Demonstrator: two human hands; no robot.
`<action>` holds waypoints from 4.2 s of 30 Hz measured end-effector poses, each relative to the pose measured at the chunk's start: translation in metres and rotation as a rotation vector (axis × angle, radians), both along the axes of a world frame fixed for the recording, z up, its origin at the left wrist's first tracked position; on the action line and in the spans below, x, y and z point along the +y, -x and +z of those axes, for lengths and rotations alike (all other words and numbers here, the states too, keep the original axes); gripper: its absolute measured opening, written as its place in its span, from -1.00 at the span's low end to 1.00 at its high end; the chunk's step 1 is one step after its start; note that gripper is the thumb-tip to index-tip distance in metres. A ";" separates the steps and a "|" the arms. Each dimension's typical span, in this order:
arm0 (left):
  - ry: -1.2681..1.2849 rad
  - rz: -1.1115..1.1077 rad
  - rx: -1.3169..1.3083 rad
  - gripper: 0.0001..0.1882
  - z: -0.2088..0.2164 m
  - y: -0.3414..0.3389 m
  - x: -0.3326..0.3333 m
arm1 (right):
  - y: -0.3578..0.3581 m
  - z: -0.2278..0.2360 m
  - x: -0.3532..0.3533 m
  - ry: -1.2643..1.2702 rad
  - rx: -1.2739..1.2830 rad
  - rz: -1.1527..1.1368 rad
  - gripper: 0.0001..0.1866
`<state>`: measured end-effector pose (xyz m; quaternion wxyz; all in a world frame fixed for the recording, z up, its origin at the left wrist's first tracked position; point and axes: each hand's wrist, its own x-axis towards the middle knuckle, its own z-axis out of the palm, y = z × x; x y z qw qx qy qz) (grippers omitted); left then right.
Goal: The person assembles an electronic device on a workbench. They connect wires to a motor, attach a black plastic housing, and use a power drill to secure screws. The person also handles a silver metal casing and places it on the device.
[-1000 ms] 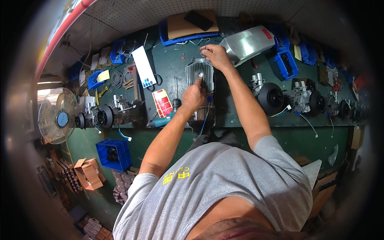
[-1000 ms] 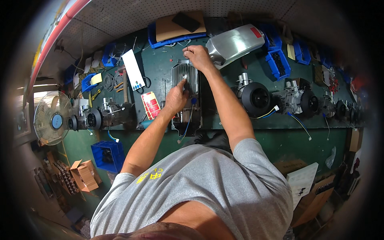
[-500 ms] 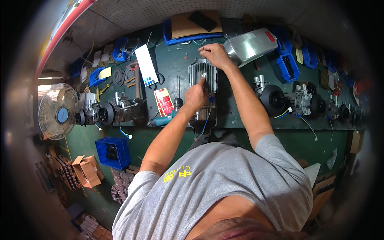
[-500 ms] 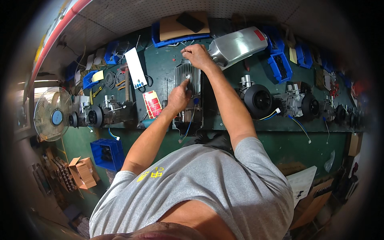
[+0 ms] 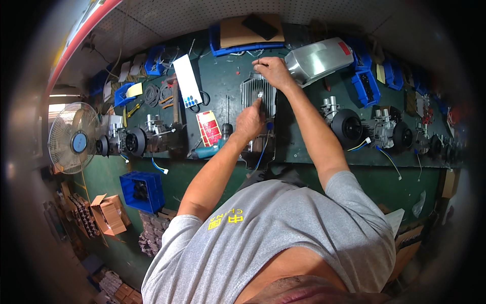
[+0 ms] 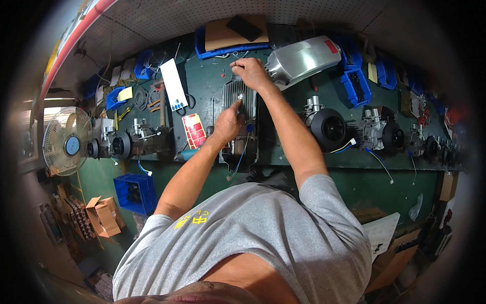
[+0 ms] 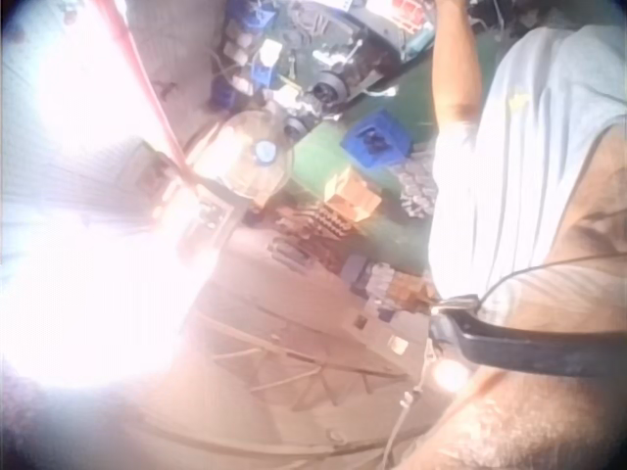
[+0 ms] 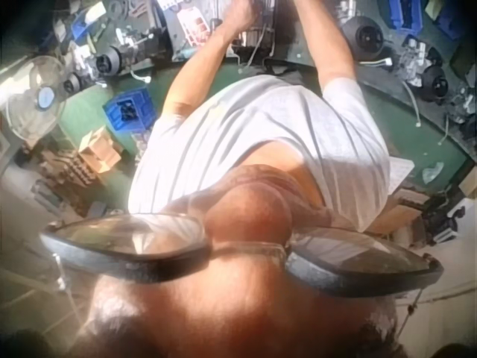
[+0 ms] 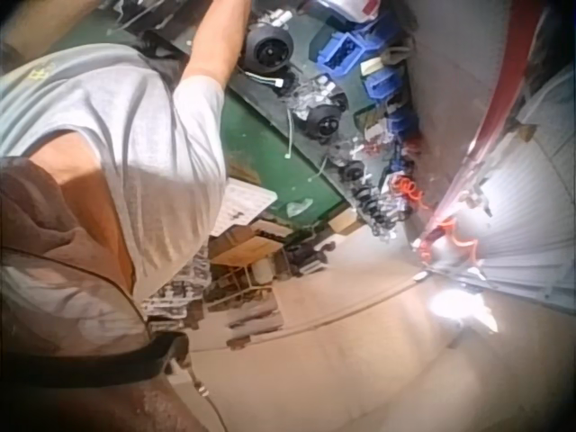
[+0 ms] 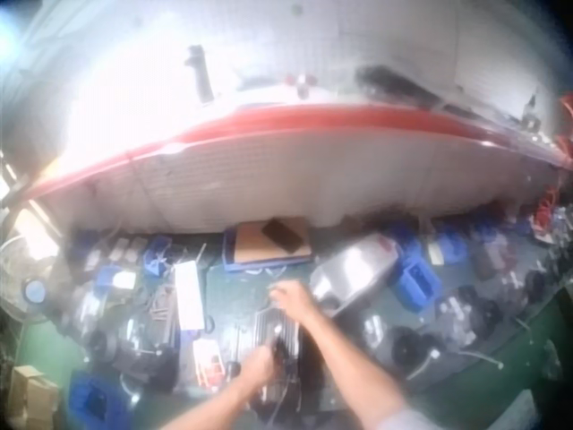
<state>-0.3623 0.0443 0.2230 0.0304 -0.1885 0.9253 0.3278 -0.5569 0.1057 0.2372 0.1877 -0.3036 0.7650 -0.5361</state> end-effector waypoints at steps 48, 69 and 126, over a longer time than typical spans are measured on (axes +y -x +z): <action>-0.043 0.081 0.304 -0.77 0.004 -0.038 0.013 | -0.045 -0.035 0.027 -0.219 0.342 0.264 -0.73; -0.134 0.193 0.522 -0.77 -0.007 -0.069 0.017 | -0.110 -0.040 0.069 -0.201 0.526 0.112 -0.64; 0.072 0.080 0.340 -0.84 -0.014 -0.078 0.019 | -0.132 -0.048 0.078 -0.187 0.294 -0.132 0.03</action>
